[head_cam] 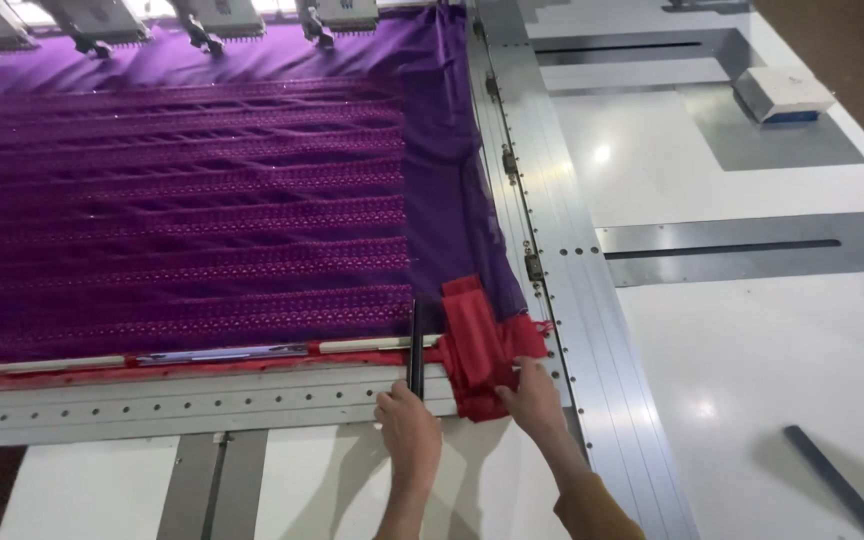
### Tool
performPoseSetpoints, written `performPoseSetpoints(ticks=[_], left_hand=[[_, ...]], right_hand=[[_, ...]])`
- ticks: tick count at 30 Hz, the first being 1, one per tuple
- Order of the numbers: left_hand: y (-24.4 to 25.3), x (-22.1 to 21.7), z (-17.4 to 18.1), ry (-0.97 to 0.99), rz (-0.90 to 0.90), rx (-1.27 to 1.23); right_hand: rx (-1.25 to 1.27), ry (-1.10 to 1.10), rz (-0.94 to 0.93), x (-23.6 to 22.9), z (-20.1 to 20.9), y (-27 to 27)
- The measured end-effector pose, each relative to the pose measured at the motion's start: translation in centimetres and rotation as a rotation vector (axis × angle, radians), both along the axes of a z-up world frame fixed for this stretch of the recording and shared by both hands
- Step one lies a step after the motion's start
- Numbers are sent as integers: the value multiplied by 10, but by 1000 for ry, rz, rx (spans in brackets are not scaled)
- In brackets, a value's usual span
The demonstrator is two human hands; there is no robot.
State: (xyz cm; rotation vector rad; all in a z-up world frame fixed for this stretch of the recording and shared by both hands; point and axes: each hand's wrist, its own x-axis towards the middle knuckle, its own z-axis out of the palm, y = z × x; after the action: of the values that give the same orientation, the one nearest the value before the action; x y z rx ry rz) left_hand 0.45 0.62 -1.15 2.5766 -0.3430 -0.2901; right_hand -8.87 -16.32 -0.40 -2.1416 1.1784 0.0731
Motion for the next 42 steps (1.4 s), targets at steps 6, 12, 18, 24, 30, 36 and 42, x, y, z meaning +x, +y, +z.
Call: performPoseSetpoints(ticks=[6, 12, 18, 24, 30, 36, 42], left_hand=[[3, 4, -32, 159, 4, 34], [18, -51, 70, 867, 99, -392], [-19, -124, 5, 1130, 95, -860], [-56, -196, 35, 1051, -146, -643], [-111, -304, 130, 1203, -206, -547], [-205, -411, 69, 1198, -244, -608], [-275, -471, 6, 1193, -12, -588]], right_hand=[[156, 155, 83, -26, 34, 13], [376, -84, -115, -76, 78, 30], [440, -202, -172, -143, 116, 52], [286, -406, -185, -247, 97, 18], [279, -453, -308, -366, 135, -30], [281, -379, -291, -472, 135, -117], [246, -278, -291, -542, 141, -218]])
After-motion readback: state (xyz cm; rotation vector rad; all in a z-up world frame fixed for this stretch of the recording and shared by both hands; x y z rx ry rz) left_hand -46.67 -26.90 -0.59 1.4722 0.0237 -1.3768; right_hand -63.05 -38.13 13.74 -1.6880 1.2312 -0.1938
